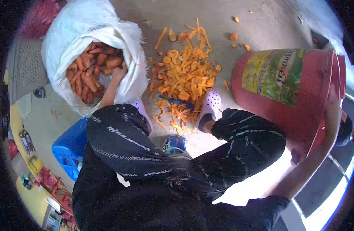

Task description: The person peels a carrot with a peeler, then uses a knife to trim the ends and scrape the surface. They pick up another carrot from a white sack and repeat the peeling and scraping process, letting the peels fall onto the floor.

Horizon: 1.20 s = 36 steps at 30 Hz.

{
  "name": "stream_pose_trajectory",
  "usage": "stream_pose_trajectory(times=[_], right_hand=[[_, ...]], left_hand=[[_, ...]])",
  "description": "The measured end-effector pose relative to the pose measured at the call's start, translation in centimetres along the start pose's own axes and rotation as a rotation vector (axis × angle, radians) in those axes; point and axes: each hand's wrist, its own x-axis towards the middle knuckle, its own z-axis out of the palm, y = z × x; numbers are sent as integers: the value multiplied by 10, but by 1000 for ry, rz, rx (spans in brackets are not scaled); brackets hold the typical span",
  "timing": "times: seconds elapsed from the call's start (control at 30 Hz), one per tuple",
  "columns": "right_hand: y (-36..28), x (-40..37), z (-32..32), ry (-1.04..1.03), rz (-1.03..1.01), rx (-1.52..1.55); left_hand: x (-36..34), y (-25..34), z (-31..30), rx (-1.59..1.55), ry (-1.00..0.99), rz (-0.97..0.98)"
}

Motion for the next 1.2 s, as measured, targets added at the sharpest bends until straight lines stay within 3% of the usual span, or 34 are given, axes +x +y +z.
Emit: stream_pose_trajectory(times=[0.07, 0.1, 0.2, 0.23, 0.33, 0.37, 0.4, 0.43, 0.5, 0.57, 0.63, 0.67, 0.7, 0.8, 0.83, 0.93, 0.97, 1.07, 1.1, 1.2], right_hand=[[-38, -1, -1, -18, -49, 91], [-60, 0, 2, -39, -79, 160], [-137, 9, 31, -247, -177, 436], [-161, 12, 50, -347, -192, 524], [-220, 26, 149, -811, -93, 652], [-233, 28, 196, -970, -6, 648], [-226, 21, 278, -1008, -177, 613], [-228, 11, 316, -1030, -97, 848], [-236, -18, 366, -748, 413, 1502], [-228, -58, 425, -661, 336, 1124], [-225, -107, 425, -542, 169, 567], [-221, -132, 438, -399, -133, 466], [-219, -158, 455, -260, -428, 357], [-240, -185, 442, -433, -389, 175], [-241, -187, 439, -325, -477, 98], [-240, -184, 432, -371, -583, 43], [-240, -184, 428, -412, -600, 15], [-238, -200, 450, -429, -512, -54], [-233, -206, 456, -315, -517, 41], [-232, -210, 451, -346, -565, 13]], left_hand=[[6, -2, 5, -75, -1, -10], [14, -9, 12, 66, 72, 34], [-14, 11, -2, -11, 89, 124], [-24, 23, -16, -87, -60, -24], [-8, -26, -11, -728, -391, -258], [-18, -21, -22, -761, -456, -243], [-48, 1, -48, -794, -517, -229], [-75, 12, -62, -818, -583, -221], [-102, 15, -73, -697, -377, -140], [-134, 25, -91, -564, -288, 27], [-174, 60, -109, -786, -264, 3], [-179, 73, -112, -913, -246, 10], [-160, 47, -104, -813, -237, 45], [-180, 69, -131, -477, -246, 142], [-181, 62, -133, -503, -251, 161], [-194, 61, -158, -397, -154, 346], [-193, 56, -167, -445, -202, 311], [-207, 74, -200, -86, -63, 641], [-219, 89, -215, 118, -1, 704], [-242, 117, -235, 104, -36, 679]])
